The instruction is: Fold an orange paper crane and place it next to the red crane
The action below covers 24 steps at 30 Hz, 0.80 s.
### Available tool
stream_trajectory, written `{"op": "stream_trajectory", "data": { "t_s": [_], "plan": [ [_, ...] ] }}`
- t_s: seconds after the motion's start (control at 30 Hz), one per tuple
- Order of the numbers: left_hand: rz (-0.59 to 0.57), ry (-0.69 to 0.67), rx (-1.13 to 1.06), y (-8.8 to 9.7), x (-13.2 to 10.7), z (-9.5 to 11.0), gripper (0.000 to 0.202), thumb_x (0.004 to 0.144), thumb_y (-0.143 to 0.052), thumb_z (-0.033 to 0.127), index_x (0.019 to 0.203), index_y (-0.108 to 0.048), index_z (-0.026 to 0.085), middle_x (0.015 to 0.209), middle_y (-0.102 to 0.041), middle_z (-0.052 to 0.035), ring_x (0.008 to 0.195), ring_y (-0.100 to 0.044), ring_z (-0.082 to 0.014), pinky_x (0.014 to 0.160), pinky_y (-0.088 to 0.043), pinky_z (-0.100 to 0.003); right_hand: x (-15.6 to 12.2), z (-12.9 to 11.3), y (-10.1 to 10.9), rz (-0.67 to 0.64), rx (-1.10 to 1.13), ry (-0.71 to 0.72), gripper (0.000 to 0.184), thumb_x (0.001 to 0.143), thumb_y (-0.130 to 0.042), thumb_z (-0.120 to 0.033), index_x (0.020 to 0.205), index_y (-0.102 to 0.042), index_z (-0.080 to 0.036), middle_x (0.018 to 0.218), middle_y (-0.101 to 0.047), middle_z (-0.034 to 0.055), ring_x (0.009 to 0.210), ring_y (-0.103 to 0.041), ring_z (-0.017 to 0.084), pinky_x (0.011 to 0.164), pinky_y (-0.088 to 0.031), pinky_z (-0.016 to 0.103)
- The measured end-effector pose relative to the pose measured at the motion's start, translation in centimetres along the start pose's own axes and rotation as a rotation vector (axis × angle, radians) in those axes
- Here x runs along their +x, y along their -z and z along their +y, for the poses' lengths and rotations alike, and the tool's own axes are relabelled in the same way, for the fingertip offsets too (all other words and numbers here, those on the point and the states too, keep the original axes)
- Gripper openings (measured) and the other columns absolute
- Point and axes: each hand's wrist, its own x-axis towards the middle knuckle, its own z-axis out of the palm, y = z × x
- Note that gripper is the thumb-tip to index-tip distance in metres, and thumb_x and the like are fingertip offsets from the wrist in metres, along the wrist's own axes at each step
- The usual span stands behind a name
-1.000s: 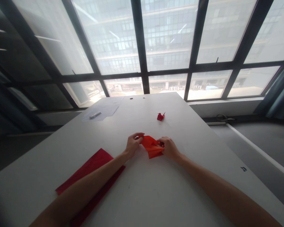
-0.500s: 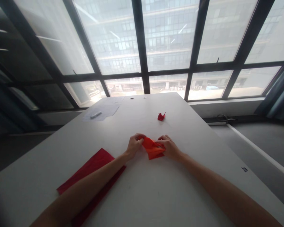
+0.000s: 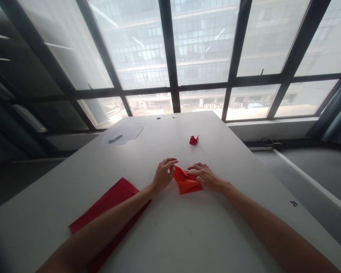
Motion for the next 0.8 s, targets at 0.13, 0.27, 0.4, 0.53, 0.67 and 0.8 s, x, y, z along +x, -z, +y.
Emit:
{"op": "stream_trajectory", "data": {
  "t_s": [0.13, 0.27, 0.4, 0.53, 0.67, 0.8],
  "plan": [
    [-0.095, -0.222, -0.022, 0.8, 0.0, 0.9, 0.030, 0.097, -0.047, 0.023, 0.122, -0.064, 0.024, 0.124, -0.066, -0.0045, 0.120, -0.056, -0.0189, 0.108, -0.039, -0.039, 0.0, 0.3, -0.2, 0.006, 0.005, -0.015, 0.043, 0.101, -0.032, -0.032, 0.130, -0.063, -0.032, 0.139, -0.058, 0.0033, 0.130, -0.043, 0.026, 0.109, -0.032, 0.048],
    [-0.205, -0.281, 0.009, 0.6, 0.0, 0.9, 0.029, 0.098, -0.047, 0.029, 0.122, -0.064, 0.026, 0.123, -0.067, -0.0035, 0.119, -0.058, -0.0185, 0.112, -0.033, -0.040, -0.1, 0.1, 0.0, 0.000, 0.001, -0.008, 0.039, 0.101, -0.038, -0.043, 0.132, -0.061, -0.035, 0.137, -0.060, 0.0033, 0.128, -0.045, 0.027, 0.108, -0.032, 0.048],
    [-0.244, -0.250, 0.038, 0.3, 0.0, 0.5, 0.029, 0.100, -0.045, 0.033, 0.115, -0.069, 0.026, 0.117, -0.070, -0.0035, 0.110, -0.063, -0.0184, 0.108, -0.038, -0.039, -0.3, -0.2, 0.2, -0.001, -0.030, 0.031, 0.041, 0.093, -0.056, -0.047, 0.133, -0.060, -0.035, 0.135, -0.061, 0.0046, 0.128, -0.046, 0.029, 0.107, -0.033, 0.049],
    [-0.256, -0.218, 0.047, 0.2, 0.1, 0.3, 0.031, 0.102, -0.042, 0.033, 0.111, -0.071, 0.025, 0.110, -0.072, -0.0039, 0.104, -0.064, -0.0185, 0.103, -0.042, -0.038, -0.4, -0.5, 0.2, -0.008, -0.070, 0.057, 0.046, 0.087, -0.065, -0.040, 0.132, -0.061, -0.032, 0.135, -0.061, 0.0060, 0.129, -0.045, 0.031, 0.107, -0.033, 0.050],
    [-0.255, -0.174, 0.040, -0.2, 0.1, -0.4, 0.030, 0.101, -0.044, 0.030, 0.121, -0.066, 0.025, 0.111, -0.072, -0.0051, 0.108, -0.064, -0.0193, 0.102, -0.043, -0.037, -0.5, -0.8, 0.3, -0.006, -0.101, 0.055, 0.048, 0.084, -0.067, -0.034, 0.132, -0.061, -0.032, 0.136, -0.060, 0.0056, 0.130, -0.044, 0.031, 0.108, -0.031, 0.050],
    [-0.296, -0.184, 0.022, -0.7, 0.0, -1.4, 0.030, 0.100, -0.046, 0.031, 0.119, -0.068, 0.025, 0.116, -0.071, -0.0060, 0.110, -0.064, -0.0188, 0.105, -0.043, -0.037, -0.5, -0.9, 0.2, -0.005, -0.129, 0.059, 0.057, 0.083, -0.065, -0.029, 0.139, -0.053, -0.032, 0.140, -0.057, 0.0058, 0.131, -0.044, 0.030, 0.109, -0.031, 0.049]
  ]
}}
